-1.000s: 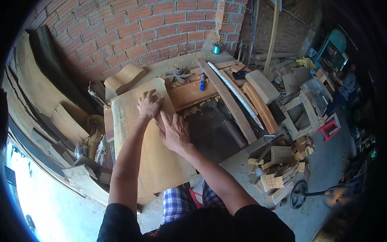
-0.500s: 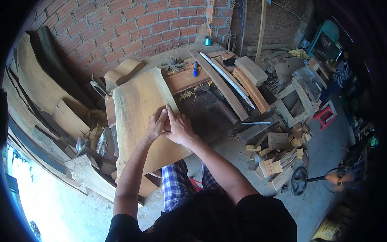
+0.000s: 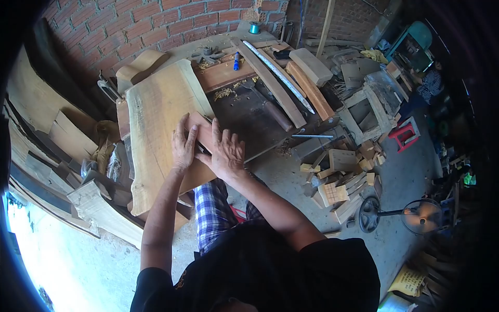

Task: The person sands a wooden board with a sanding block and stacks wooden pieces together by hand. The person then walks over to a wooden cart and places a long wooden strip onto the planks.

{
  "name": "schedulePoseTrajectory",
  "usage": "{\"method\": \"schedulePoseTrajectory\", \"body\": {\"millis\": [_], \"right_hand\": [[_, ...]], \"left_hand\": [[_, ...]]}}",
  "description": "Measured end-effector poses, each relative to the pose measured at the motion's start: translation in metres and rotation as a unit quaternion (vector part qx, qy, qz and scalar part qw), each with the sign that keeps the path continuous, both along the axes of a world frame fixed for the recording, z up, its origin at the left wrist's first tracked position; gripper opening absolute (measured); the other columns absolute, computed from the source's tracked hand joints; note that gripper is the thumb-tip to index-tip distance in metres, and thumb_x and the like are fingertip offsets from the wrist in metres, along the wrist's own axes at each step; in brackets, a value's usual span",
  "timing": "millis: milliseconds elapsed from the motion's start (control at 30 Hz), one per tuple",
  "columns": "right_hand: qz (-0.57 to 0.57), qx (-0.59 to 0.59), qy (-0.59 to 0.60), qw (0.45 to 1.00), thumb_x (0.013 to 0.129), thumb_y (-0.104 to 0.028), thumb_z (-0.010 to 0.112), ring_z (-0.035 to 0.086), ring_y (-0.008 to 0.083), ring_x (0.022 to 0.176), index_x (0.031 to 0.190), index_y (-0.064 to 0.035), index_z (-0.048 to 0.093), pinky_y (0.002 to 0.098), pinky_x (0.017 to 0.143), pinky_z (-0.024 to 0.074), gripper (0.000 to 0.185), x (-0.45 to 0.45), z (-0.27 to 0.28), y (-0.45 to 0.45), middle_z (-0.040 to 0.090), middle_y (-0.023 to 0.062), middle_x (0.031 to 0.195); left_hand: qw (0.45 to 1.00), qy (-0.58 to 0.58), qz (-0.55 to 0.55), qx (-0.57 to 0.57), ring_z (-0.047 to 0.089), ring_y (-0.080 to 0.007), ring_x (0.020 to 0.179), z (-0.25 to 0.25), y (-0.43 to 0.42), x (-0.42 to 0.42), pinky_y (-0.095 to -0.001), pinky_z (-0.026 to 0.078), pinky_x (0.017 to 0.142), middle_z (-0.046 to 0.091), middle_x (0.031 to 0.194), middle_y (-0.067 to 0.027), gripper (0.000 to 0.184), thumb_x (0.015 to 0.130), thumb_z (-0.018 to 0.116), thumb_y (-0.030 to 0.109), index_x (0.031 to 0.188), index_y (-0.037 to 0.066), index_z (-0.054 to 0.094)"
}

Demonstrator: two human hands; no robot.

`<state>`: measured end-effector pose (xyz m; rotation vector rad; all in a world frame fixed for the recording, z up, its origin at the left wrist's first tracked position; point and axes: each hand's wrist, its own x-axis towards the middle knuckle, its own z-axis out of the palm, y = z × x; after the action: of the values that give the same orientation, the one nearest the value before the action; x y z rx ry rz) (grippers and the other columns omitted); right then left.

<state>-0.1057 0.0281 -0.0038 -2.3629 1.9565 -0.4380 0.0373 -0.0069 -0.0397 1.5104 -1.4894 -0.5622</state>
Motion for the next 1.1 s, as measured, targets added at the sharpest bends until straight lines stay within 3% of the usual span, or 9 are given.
{"method": "schedulePoseTrajectory", "body": {"millis": [100,300,500,600,633,700,967,1033,1100], "right_hand": [[-0.02,0.003,0.003,1.0,0.075,-0.055,0.074,0.058,0.0327,0.1,0.151,-0.003,0.026,0.0499,0.078,0.0467,0.103,0.003,-0.002,-0.002,0.056,0.0166,0.112],[0.0,0.005,-0.029,1.0,0.083,-0.039,0.069,0.057,0.0355,0.105,0.143,-0.0017,0.036,0.0514,0.086,0.0433,0.078,0.002,0.001,-0.002,0.057,0.0178,0.115],[0.023,-0.088,-0.004,0.996,0.083,-0.042,0.067,0.056,0.032,0.102,0.139,0.001,0.041,0.0501,0.081,0.0453,0.075,0.001,-0.01,0.001,0.056,0.0163,0.112],[0.022,-0.049,0.009,0.999,0.081,-0.041,0.069,0.054,0.0313,0.108,0.14,0.0026,0.039,0.0504,0.083,0.0464,0.079,0.004,-0.004,0.003,0.055,0.017,0.115],[0.026,-0.052,0.009,0.998,0.081,-0.041,0.069,0.054,0.0313,0.108,0.14,0.0026,0.039,0.0504,0.083,0.0464,0.079,0.005,-0.003,0.002,0.055,0.017,0.115],[0.017,-0.02,-0.008,1.0,0.078,-0.039,0.071,0.054,0.0343,0.108,0.14,0.0019,0.035,0.0521,0.084,0.0468,0.083,0.007,-0.002,-0.001,0.052,0.0194,0.117],[0.025,-0.032,-0.004,0.999,0.082,-0.04,0.069,0.055,0.0352,0.109,0.143,0.0029,0.033,0.0505,0.087,0.0464,0.082,0.006,-0.008,-0.005,0.054,0.021,0.117],[0.025,-0.032,0.008,0.999,0.082,-0.041,0.068,0.055,0.0346,0.108,0.141,0.0035,0.035,0.0501,0.086,0.0469,0.081,-0.002,-0.006,0.009,0.054,0.0204,0.116],[0.043,-0.035,0.026,0.998,0.083,-0.042,0.066,0.055,0.0355,0.107,0.137,0.005,0.038,0.0508,0.083,0.0467,0.078,-0.011,-0.016,0.031,0.054,0.0214,0.113]], "left_hand": [[1.0,0.009,0.016,0.003,0.05,-0.0357,0.122,-0.001,0.003,-0.003,-0.0444,0.035,0.107,0.055,0.135,-0.0161,0.053,0.097,0.056,0.039,0.142,0.013,0.046],[0.998,0.029,0.035,-0.038,0.047,-0.0384,0.127,-0.008,-0.001,-0.004,-0.0458,0.036,0.109,0.053,0.135,-0.0228,0.054,0.097,0.055,0.035,0.14,0.004,0.045],[0.997,0.049,0.058,-0.022,0.046,-0.0401,0.127,0.009,0.014,-0.008,-0.0478,0.036,0.108,0.051,0.135,-0.0245,0.045,0.097,0.053,0.03,0.134,0.004,0.051],[0.997,-0.038,0.016,-0.067,0.047,-0.0434,0.124,0.007,0.018,-0.007,-0.0532,0.036,0.105,0.048,0.135,-0.0245,0.034,0.099,0.051,0.021,0.127,0.004,0.057],[0.997,-0.038,0.02,-0.07,0.047,-0.0434,0.124,0.0,0.013,-0.006,-0.0532,0.036,0.105,0.048,0.135,-0.0245,0.034,0.099,0.051,0.021,0.127,0.004,0.057],[0.981,-0.067,0.078,-0.162,0.055,-0.037,0.111,-0.012,0.004,-0.007,-0.0452,0.041,0.099,0.06,0.121,-0.0212,0.049,0.097,0.056,0.037,0.133,0.004,0.05],[0.995,0.012,0.066,-0.068,0.051,-0.0376,0.116,-0.013,0.004,-0.008,-0.0458,0.038,0.102,0.054,0.132,-0.0217,0.054,0.098,0.055,0.038,0.139,0.004,0.046],[0.982,-0.089,0.086,-0.145,0.045,-0.0389,0.124,-0.005,0.019,-0.012,-0.0471,0.033,0.107,0.048,0.14,-0.0211,0.058,0.097,0.055,0.037,0.142,0.003,0.043],[0.969,-0.187,0.001,-0.162,0.037,-0.0383,0.135,0.028,0.05,-0.018,-0.0505,0.024,0.111,0.043,0.147,-0.0187,0.063,0.094,0.056,0.039,0.145,0.005,0.042]]}}
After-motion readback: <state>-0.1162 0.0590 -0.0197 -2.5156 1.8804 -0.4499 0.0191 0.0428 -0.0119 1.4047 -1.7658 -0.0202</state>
